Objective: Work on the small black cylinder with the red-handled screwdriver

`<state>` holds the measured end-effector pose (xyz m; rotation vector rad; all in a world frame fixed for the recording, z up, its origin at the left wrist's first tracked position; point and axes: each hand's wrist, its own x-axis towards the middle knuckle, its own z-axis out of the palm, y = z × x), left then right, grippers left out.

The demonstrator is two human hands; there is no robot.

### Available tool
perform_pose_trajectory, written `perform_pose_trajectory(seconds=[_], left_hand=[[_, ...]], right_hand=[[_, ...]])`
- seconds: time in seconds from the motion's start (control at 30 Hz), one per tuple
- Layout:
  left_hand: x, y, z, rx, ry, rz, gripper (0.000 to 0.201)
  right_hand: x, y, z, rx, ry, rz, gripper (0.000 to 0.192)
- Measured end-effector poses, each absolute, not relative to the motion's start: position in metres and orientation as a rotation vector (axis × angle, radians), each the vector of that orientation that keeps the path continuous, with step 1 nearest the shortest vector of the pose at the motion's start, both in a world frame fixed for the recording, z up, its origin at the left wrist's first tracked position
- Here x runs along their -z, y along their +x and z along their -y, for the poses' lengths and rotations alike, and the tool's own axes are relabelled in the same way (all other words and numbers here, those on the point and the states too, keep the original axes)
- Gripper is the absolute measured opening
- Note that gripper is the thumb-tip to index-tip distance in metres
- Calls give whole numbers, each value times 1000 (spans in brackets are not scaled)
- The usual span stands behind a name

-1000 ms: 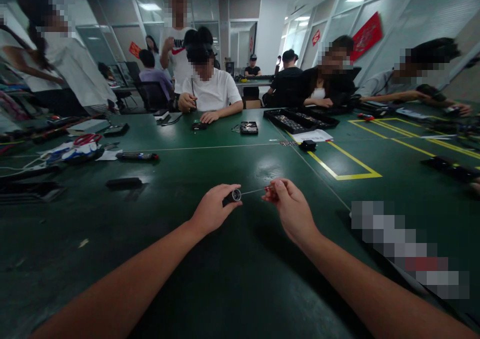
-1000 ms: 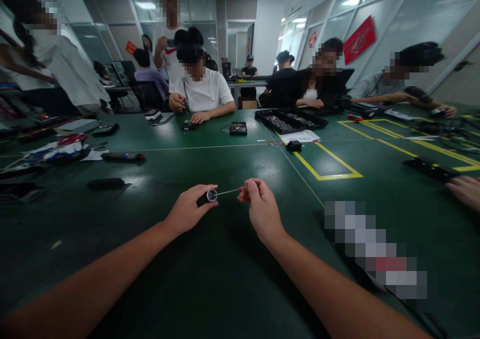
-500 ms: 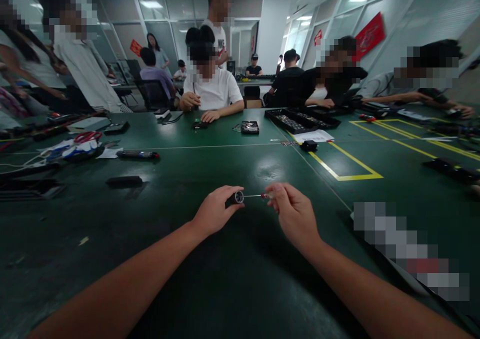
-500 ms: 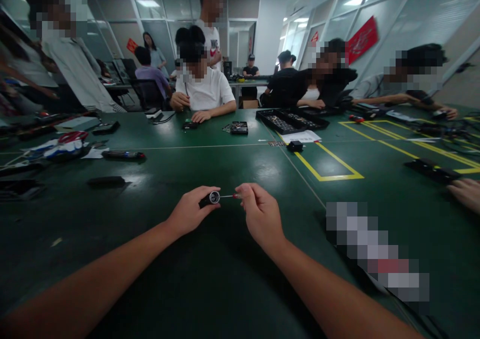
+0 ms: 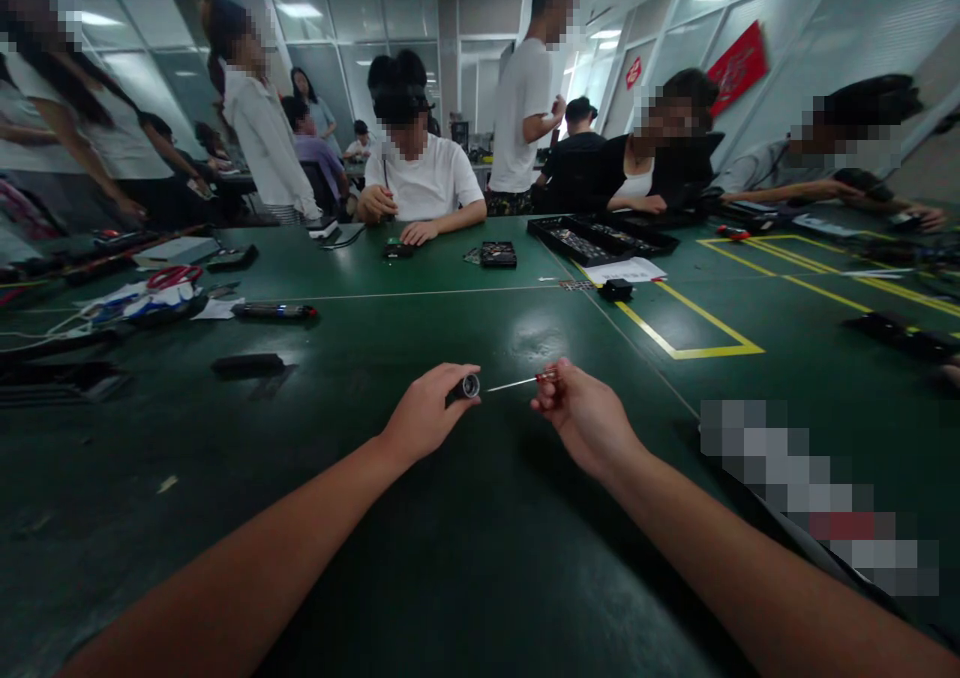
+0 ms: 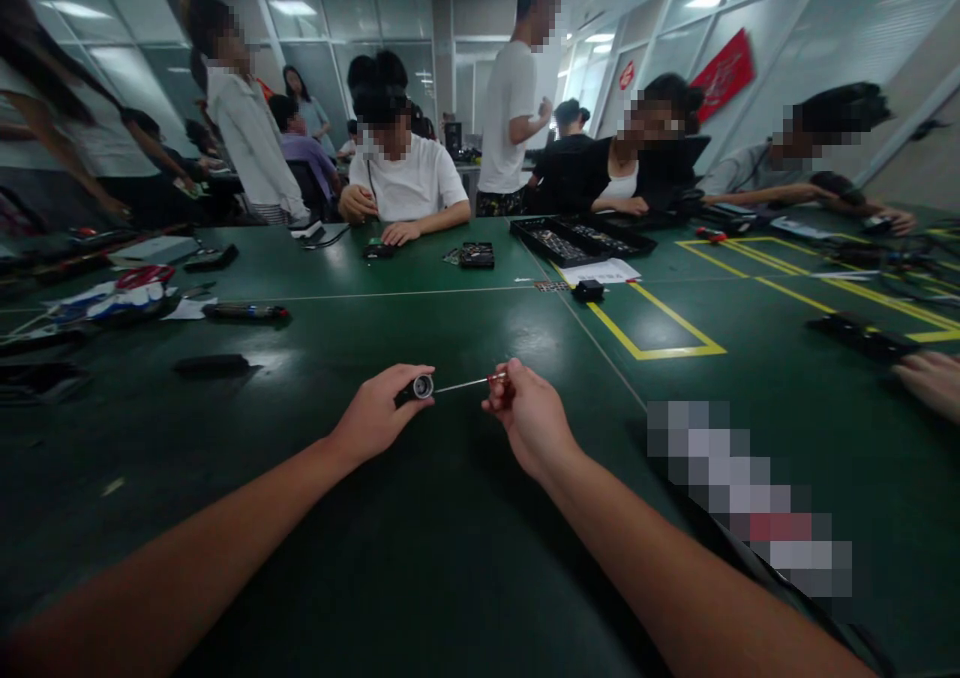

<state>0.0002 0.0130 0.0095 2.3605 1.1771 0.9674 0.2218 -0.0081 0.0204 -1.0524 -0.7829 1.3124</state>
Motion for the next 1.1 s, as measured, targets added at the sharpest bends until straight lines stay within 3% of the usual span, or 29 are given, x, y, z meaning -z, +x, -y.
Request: perform_pose_trajectory(seconds=[0.5, 0.7, 0.9, 1.1], left_hand=[[-8, 4, -7, -957, 2322, -1181, 39], [-7, 4, -6, -945, 2328, -1144, 39], [-6, 4, -7, -962, 2307, -1148, 38], [-3, 3, -7, -950, 2319, -1147, 39]], right_hand=[[-31, 212, 27, -853, -1102, 1276, 29], [-36, 213, 37, -718, -1183, 1367, 39], [-32, 215, 36, -650, -1199, 1406, 26], [-37, 213, 39, -578, -1280, 1475, 37]])
